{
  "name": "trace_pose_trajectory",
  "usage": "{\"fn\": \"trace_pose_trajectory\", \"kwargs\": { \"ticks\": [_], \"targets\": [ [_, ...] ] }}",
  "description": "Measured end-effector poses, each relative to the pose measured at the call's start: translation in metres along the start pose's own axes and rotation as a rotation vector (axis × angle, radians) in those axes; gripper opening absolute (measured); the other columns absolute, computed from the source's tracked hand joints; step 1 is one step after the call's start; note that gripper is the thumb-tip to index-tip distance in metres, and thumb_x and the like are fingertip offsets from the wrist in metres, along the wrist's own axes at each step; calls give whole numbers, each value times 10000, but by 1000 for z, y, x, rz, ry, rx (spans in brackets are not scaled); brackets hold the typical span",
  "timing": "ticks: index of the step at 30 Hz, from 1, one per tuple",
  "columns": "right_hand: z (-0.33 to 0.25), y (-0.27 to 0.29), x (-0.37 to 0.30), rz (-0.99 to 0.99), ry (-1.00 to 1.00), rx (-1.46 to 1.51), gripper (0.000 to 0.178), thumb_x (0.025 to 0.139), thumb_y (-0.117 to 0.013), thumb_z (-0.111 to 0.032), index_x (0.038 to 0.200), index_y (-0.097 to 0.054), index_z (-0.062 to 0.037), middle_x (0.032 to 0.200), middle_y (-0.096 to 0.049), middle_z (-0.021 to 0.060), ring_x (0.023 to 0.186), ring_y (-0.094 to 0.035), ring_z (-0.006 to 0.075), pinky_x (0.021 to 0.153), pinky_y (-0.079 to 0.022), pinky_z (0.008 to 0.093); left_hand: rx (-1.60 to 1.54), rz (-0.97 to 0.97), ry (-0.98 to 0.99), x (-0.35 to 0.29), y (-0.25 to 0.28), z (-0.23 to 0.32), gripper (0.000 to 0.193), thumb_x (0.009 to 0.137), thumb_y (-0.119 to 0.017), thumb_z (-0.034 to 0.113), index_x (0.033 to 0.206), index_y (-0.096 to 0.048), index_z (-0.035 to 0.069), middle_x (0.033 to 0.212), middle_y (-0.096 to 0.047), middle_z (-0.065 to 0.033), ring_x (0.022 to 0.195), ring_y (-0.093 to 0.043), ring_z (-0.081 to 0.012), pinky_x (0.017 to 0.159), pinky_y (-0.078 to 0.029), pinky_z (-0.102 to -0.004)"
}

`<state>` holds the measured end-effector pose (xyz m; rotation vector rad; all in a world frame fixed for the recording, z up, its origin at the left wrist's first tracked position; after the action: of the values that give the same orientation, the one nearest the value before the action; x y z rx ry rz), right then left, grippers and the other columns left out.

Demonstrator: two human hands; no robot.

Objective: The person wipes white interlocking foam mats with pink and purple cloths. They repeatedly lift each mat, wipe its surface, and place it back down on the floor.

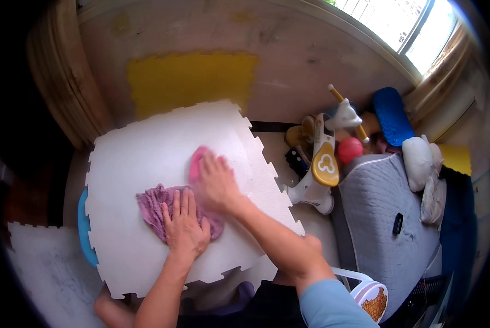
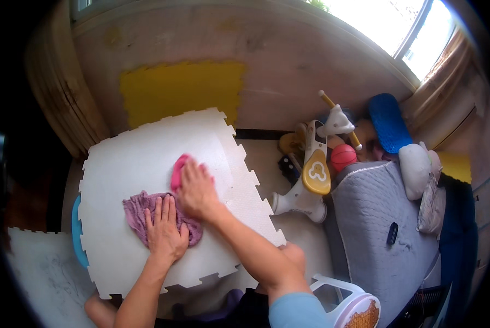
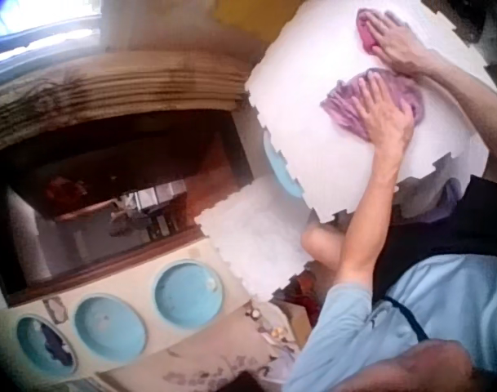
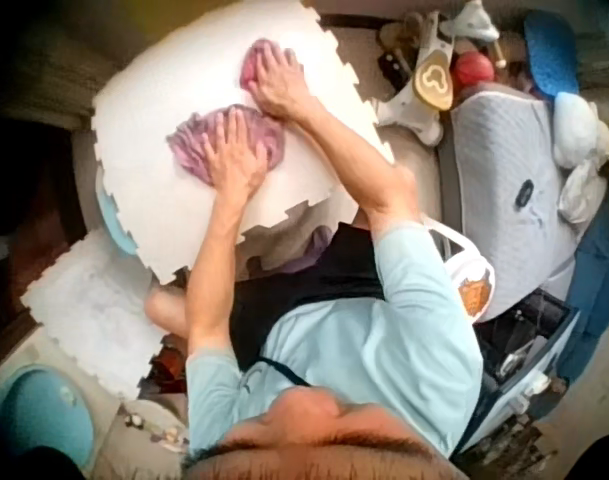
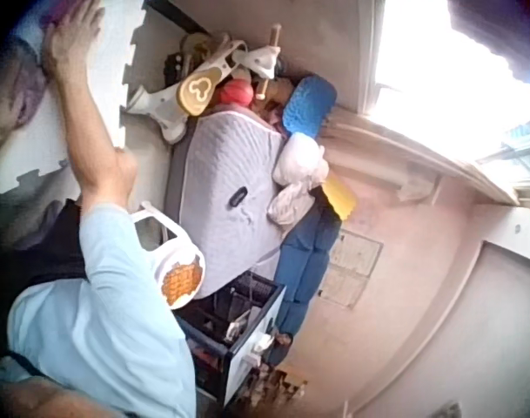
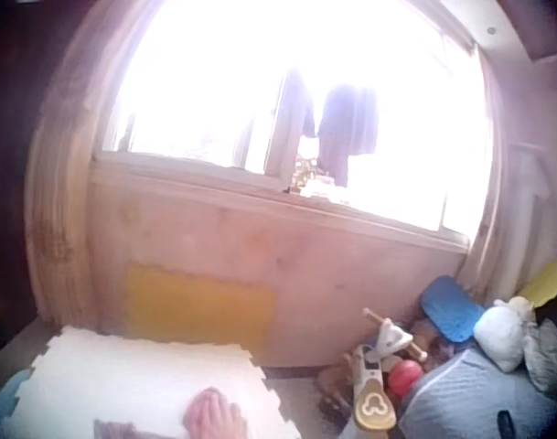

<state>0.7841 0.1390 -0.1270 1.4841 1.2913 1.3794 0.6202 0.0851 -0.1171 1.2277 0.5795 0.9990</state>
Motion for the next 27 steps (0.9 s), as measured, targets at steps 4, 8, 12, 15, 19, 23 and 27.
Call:
{"fn": "trace_pose_trajectory", "kwargs": {
  "ticks": [4, 8, 12, 15, 19, 23, 27],
  "targets": [
    [20, 29, -80, -142, 94, 4, 688, 1011, -451, -361, 1489, -420, 132, 1605, -358, 313, 1516, -316, 443, 1258, -210, 539, 19, 26, 55, -3, 1, 1, 750, 915, -550, 322, 1565, -390, -15, 1647, -382, -142, 1564, -261, -325, 1277, -116, -568],
    [68, 31, -76, -58, -87, -202, 763, 995, -475, -425, 1442, -439, 193, 1534, -404, 385, 1502, -311, 482, 1239, -220, 568, 78, 20, 21, -3, -2, -2, 758, 930, -549, 368, 1567, -394, -11, 1656, -370, -135, 1565, -259, -323, 1275, -113, -579],
    [78, 14, 22, -5, -323, -212, 794, 1002, -447, -448, 1438, -416, 215, 1614, -282, 367, 1530, -232, 483, 1279, -133, 508, 96, -94, 46, -1, 3, 3, 799, 961, -534, 428, 1608, -325, 9, 1699, -293, -115, 1594, -177, -305, 1281, -91, -573],
    [100, 19, 17, -112, -131, -28, 699, 1005, -426, -359, 1414, -446, 207, 1581, -327, 368, 1511, -264, 471, 1257, -229, 503, 97, -133, 85, 4, 7, 10, 825, 972, -534, 480, 1621, -304, 26, 1710, -269, -97, 1599, -155, -300, 1284, -76, -567],
    [112, 65, -75, -207, -76, -189, 675, 999, -448, -329, 1372, -462, 233, 1520, -373, 406, 1460, -349, 483, 1219, -317, 504, 89, -131, 86, 0, 3, 8, 832, 967, -516, 513, 1624, -309, 45, 1707, -284, -79, 1600, -159, -289, 1280, -47, -577],
    [70, 92, -176, -199, 0, -195, 711, 1004, -486, -360, 1386, -457, 239, 1515, -367, 439, 1437, -376, 541, 1230, -296, 542, 106, -154, 105, -2, 7, 7, 833, 973, -530, 489, 1630, -287, 37, 1715, -258, -90, 1601, -151, -290, 1281, -58, -576],
    [-1, 83, -223, -197, 84, -24, 736, 1006, -537, -392, 1415, -451, 214, 1536, -377, 402, 1482, -331, 520, 1245, -246, 568, 145, -119, 90, -1, 5, 8, 792, 992, -511, 459, 1630, -288, 44, 1714, -261, -89, 1600, -159, -289, 1283, -68, -567]
  ]
}}
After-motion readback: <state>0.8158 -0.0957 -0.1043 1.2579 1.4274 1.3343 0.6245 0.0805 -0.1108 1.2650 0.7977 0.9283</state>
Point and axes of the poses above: each hand's wrist, its own x-axis towards the middle knuckle, its own y-axis out of the back of the hand, z = x × y, the point moved 1 cm from there along x, towards the middle knuckle
